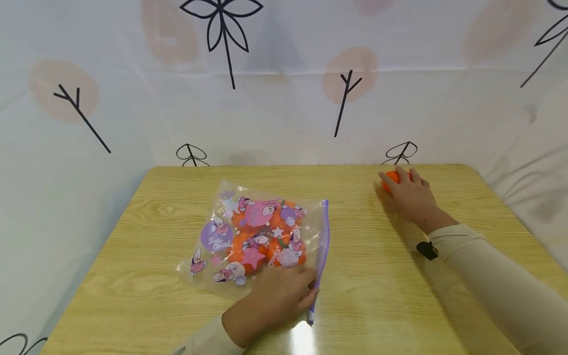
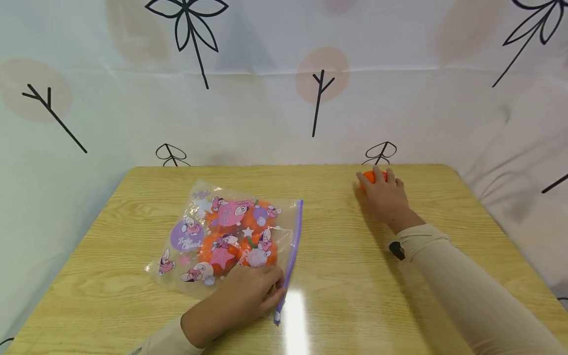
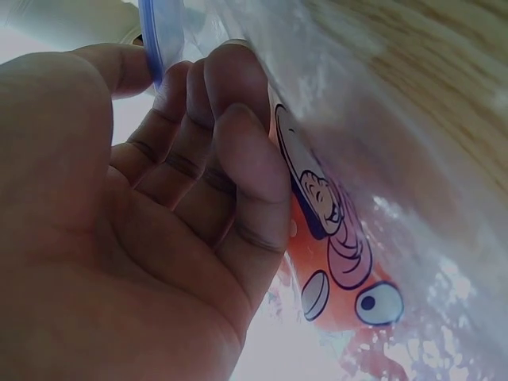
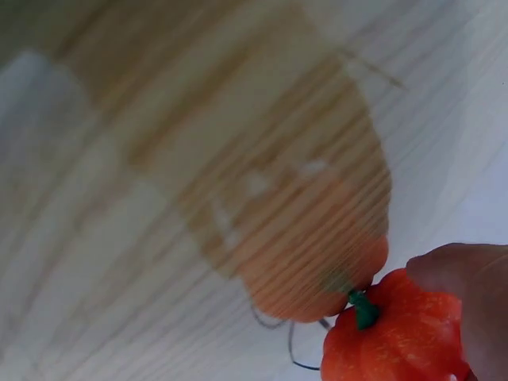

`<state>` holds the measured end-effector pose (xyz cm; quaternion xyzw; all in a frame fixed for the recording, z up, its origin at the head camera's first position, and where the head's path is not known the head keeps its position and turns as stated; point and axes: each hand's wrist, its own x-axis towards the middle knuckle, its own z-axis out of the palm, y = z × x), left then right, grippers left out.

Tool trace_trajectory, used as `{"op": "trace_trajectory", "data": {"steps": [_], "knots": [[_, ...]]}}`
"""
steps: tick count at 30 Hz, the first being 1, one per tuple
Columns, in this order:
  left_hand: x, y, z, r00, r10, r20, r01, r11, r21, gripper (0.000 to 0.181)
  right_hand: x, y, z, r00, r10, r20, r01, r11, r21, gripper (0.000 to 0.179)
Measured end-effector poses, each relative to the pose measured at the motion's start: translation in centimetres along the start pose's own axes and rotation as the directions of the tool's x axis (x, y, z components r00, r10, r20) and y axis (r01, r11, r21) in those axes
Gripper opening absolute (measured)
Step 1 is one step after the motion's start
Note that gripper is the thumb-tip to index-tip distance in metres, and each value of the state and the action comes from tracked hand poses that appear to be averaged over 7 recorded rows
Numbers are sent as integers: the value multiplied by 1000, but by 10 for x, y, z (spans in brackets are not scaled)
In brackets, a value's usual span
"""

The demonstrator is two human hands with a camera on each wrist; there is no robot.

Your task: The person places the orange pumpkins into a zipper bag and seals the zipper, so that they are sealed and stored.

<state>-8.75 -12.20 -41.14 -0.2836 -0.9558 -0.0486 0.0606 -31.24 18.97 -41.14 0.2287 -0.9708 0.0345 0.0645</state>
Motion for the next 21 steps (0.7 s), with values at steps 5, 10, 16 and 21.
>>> {"op": "trace_trajectory", "data": {"steps": [5,10,16,21], "knots": [[0,-1,1,1000,1,-7,-1,1000,-2,16,-1,2,2,999,-34,-38,33,999,-31,62],[-1,-1,3,1000,-4,-13,4,1000,7,16,-3,1,2,997,-54,-58,52,998,-25,61],[-1,0,4,999,8,-37,-7,1000,31,16,-4,-2,0,992,-42,-117,46,998,32,59],[-1,-1,4,998,17,-64,-14,999,49,15,-6,-4,-2,987,-39,-157,52,995,85,59]]}}
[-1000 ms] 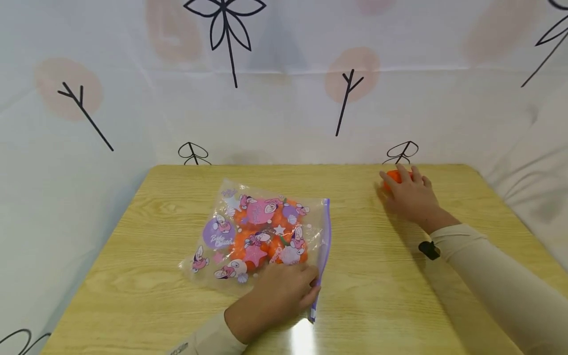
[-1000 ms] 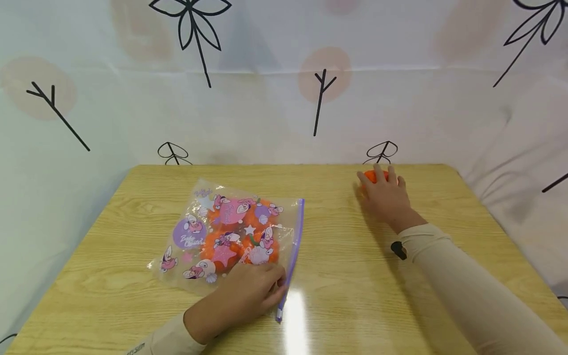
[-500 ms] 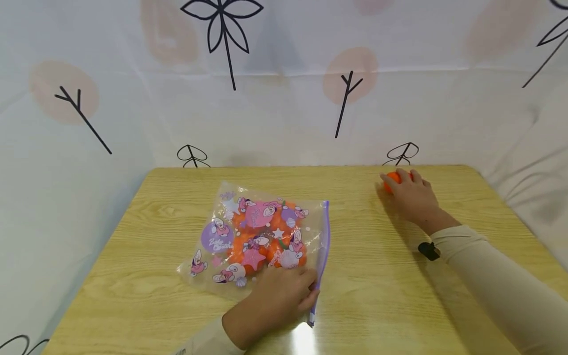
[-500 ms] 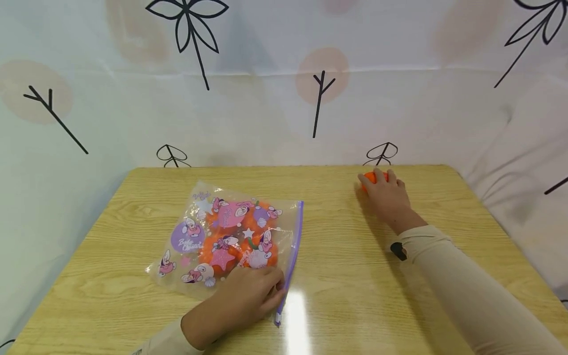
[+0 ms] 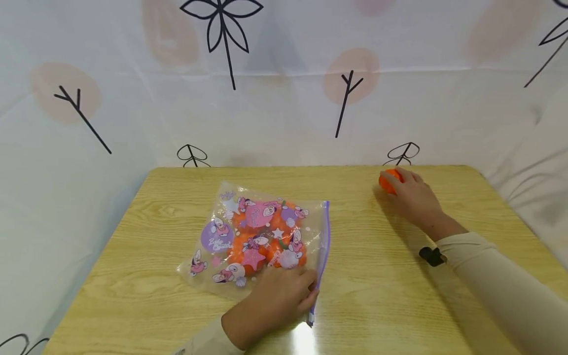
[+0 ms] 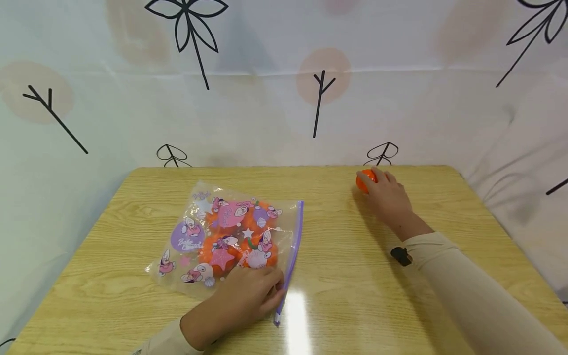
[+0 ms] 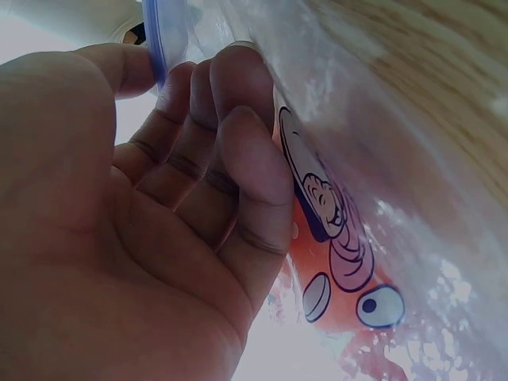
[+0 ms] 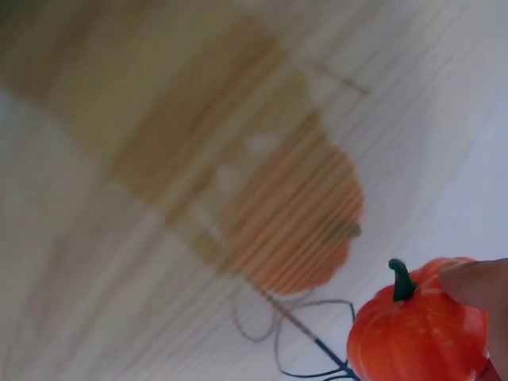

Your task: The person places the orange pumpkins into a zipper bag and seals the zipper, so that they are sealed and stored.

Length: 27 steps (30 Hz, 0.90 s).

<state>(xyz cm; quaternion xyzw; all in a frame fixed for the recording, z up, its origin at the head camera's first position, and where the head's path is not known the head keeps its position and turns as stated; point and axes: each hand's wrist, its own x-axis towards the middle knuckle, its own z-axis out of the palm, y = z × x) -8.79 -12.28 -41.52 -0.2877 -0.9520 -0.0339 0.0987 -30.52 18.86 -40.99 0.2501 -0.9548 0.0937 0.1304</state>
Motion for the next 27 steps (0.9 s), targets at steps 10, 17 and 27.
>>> {"op": "trace_trajectory", "data": {"steps": [10,17,27], "knots": [[0,-1,0,1000,-5,3,5,1000,3,15,-7,-22,-1,997,-31,-77,39,994,100,65],[0,-1,0,1000,5,8,-5,1000,3,15,-14,-40,-1,999,-7,-50,14,988,155,65],[1,-1,1,1000,11,-1,-11,1000,5,16,-17,-56,-4,997,-28,-67,42,974,224,64]]}}
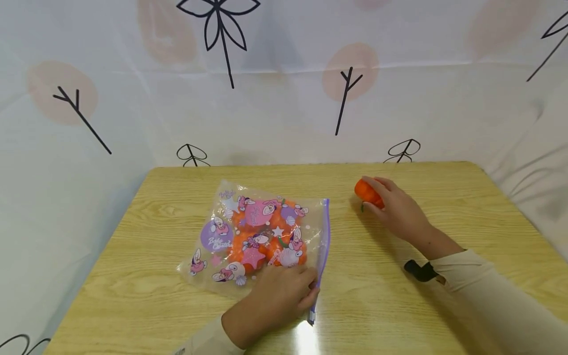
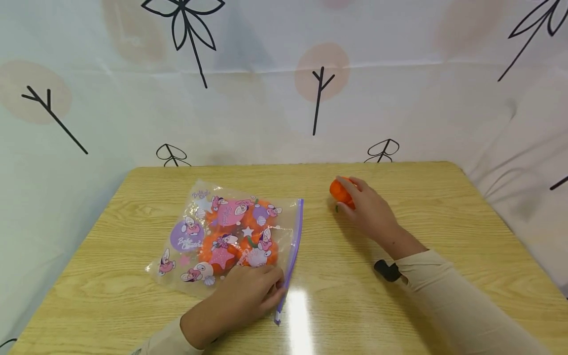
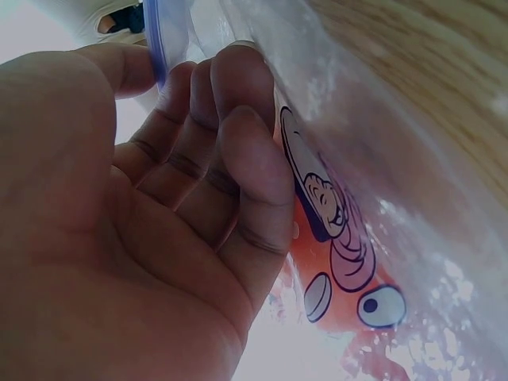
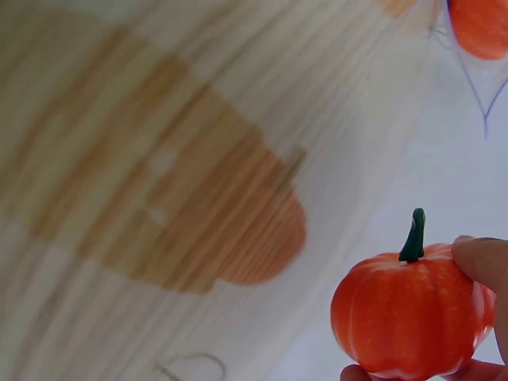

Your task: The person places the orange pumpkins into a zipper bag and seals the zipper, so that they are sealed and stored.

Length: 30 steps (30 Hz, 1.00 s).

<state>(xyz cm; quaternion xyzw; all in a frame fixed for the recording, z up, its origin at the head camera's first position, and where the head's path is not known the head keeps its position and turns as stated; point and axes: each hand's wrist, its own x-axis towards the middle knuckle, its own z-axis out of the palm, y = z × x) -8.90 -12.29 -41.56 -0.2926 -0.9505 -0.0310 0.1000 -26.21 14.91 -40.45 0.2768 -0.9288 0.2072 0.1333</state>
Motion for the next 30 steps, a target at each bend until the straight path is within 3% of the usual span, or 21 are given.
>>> {"op": "trace_trajectory", "data": {"steps": [8,14,25,30], "knots": [[1,0,0,1000,0,7,0,1000,29,16,-3,-13,4,1000,26,9,-26,997,73,65],[1,0,1,1000,5,-9,-5,999,39,16,-11,-28,9,996,77,51,-86,975,206,63],[-1,0,-1,1000,-7,14,7,1000,10,16,-26,-46,13,995,95,16,-95,936,340,59],[0,1,-2,1000,4,3,-4,1000,6,16,-29,-50,10,993,114,36,-120,921,371,58]]}}
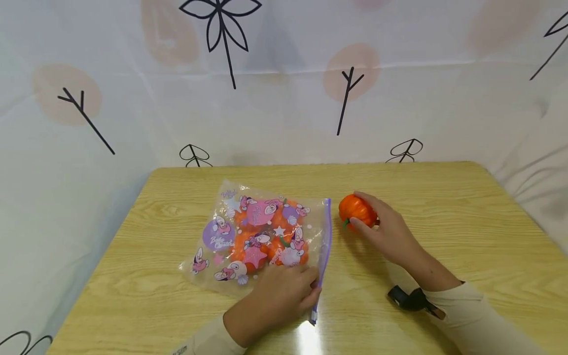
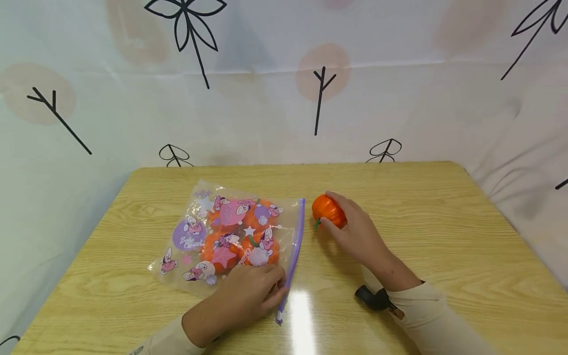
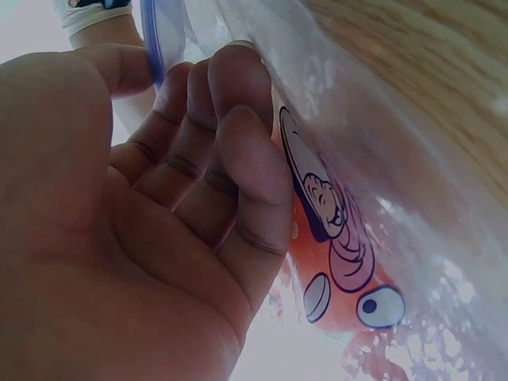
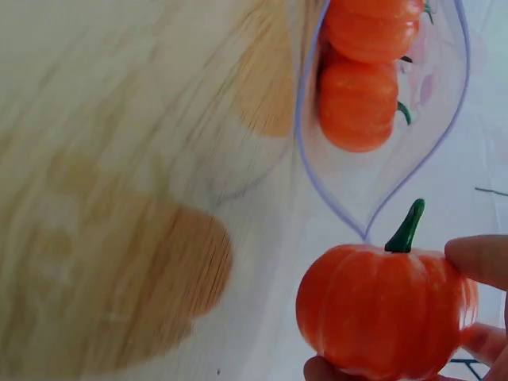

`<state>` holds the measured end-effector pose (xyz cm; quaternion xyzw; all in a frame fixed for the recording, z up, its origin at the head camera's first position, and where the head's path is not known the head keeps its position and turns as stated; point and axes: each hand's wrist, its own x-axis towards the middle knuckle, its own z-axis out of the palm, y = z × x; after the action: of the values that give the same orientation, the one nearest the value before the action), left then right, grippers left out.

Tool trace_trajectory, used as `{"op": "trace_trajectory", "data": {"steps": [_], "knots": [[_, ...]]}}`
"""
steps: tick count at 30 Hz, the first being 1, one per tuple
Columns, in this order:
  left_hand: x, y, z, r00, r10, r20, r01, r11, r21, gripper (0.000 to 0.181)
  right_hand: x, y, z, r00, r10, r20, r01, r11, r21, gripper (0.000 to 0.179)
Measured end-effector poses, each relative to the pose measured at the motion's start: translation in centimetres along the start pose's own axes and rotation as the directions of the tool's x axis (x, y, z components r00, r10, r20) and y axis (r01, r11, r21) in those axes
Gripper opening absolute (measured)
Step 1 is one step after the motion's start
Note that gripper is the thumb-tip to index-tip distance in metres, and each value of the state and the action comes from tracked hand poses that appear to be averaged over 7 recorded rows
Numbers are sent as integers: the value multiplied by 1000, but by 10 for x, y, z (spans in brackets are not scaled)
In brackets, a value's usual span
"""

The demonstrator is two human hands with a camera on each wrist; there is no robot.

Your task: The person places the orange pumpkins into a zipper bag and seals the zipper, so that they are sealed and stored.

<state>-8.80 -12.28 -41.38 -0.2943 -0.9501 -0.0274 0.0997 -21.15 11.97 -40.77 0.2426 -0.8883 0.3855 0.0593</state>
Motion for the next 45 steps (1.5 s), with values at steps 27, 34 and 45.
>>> {"op": "trace_trajectory", "data": {"steps": [27,34,45], "knots": [[-4,0,3,998,-14,-68,13,1000,-12,12,-15,-6,13,990,94,110,-105,989,106,47],[-3,1,2,998,-22,-56,21,999,-27,13,-19,-4,14,984,85,159,-109,982,155,42],[-3,2,4,999,-21,-46,19,999,-38,15,-23,2,24,978,43,202,-86,974,208,38]]}}
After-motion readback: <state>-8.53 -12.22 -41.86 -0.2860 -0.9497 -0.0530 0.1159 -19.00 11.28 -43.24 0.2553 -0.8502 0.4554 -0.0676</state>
